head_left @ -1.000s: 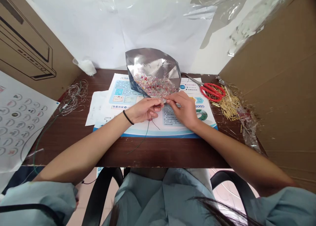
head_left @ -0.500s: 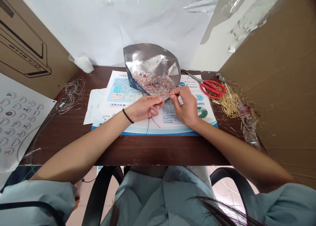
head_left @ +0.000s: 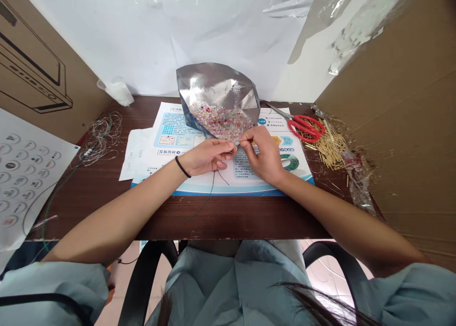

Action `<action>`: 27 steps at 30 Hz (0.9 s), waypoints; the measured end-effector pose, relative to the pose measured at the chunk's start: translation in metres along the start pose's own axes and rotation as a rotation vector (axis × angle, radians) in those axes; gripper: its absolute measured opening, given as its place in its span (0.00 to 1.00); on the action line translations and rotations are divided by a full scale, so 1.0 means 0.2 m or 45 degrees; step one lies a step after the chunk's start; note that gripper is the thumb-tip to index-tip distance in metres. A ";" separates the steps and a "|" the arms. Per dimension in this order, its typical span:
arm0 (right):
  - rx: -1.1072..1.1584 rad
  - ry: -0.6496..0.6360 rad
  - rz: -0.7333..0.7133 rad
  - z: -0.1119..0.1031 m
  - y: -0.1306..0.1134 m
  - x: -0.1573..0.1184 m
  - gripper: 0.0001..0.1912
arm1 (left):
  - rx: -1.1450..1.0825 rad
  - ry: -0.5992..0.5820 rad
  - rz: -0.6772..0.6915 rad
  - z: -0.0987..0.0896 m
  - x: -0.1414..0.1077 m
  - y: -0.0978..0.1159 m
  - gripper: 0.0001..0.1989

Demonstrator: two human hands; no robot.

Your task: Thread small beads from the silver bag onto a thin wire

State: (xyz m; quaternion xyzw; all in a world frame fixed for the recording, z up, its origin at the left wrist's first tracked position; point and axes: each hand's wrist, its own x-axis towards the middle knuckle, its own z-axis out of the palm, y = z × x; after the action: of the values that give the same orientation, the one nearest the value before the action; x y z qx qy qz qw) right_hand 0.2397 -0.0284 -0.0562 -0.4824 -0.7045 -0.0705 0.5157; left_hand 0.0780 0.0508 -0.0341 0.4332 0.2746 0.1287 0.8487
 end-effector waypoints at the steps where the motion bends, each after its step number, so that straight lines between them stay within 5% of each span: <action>1: -0.003 -0.016 0.007 0.00 0.00 0.00 0.10 | 0.006 -0.004 -0.002 0.00 0.00 0.00 0.09; 27: -0.024 -0.097 0.045 0.00 0.00 -0.02 0.11 | -0.006 -0.037 0.004 -0.02 0.01 -0.01 0.13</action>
State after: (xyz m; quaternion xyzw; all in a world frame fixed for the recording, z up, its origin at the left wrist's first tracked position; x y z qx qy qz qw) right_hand 0.2392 -0.0305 -0.0594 -0.5020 -0.7142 -0.0496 0.4852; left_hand 0.0769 0.0536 -0.0387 0.4333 0.2613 0.1245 0.8535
